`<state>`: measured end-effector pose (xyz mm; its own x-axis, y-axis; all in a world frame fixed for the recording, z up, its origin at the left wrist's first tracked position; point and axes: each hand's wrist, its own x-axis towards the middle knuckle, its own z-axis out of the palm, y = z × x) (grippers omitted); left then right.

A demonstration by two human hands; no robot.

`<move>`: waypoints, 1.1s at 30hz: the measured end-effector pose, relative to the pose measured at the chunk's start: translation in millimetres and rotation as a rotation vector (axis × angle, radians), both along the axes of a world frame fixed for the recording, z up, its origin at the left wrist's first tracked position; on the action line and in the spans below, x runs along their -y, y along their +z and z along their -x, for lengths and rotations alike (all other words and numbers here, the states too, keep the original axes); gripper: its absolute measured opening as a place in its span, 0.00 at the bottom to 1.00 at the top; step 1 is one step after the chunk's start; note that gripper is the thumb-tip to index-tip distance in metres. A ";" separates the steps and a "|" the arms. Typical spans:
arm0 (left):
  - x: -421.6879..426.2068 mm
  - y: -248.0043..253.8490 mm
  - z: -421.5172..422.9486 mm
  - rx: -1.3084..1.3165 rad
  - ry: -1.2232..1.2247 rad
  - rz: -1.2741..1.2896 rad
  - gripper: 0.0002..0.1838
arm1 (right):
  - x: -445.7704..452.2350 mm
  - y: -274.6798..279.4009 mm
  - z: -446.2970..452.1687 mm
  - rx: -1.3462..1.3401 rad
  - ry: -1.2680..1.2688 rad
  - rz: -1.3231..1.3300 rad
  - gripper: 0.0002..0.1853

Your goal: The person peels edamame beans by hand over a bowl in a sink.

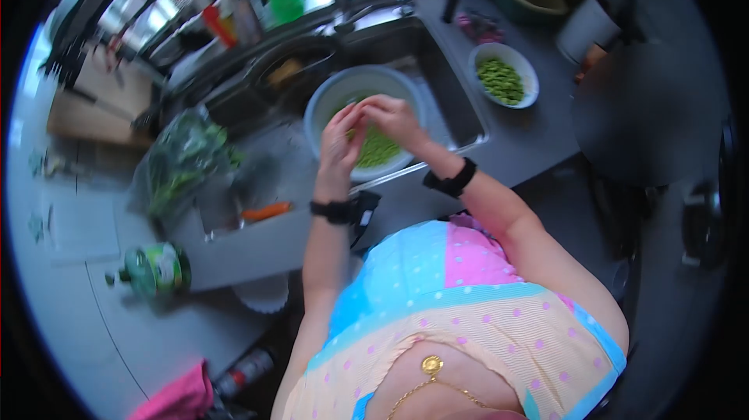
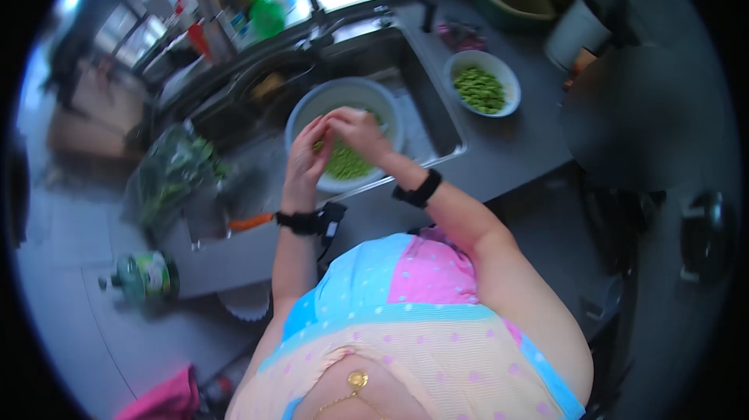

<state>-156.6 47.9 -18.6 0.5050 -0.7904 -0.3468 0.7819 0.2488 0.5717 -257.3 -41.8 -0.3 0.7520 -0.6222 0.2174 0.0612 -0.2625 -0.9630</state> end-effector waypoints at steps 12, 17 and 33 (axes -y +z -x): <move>4.2 -7.5 0.9 -0.040 -0.058 -0.003 0.08 | -1.7 -5.0 7.4 0.021 -0.063 -0.183 0.10; 14.1 -3.5 2.8 -0.115 -0.132 0.048 0.08 | 13.4 -8.5 12.6 0.207 -0.017 -0.780 0.10; 14.4 -23.2 -7.6 -0.306 -0.112 0.140 0.18 | 2.4 4.9 16.4 0.147 0.007 -0.249 0.12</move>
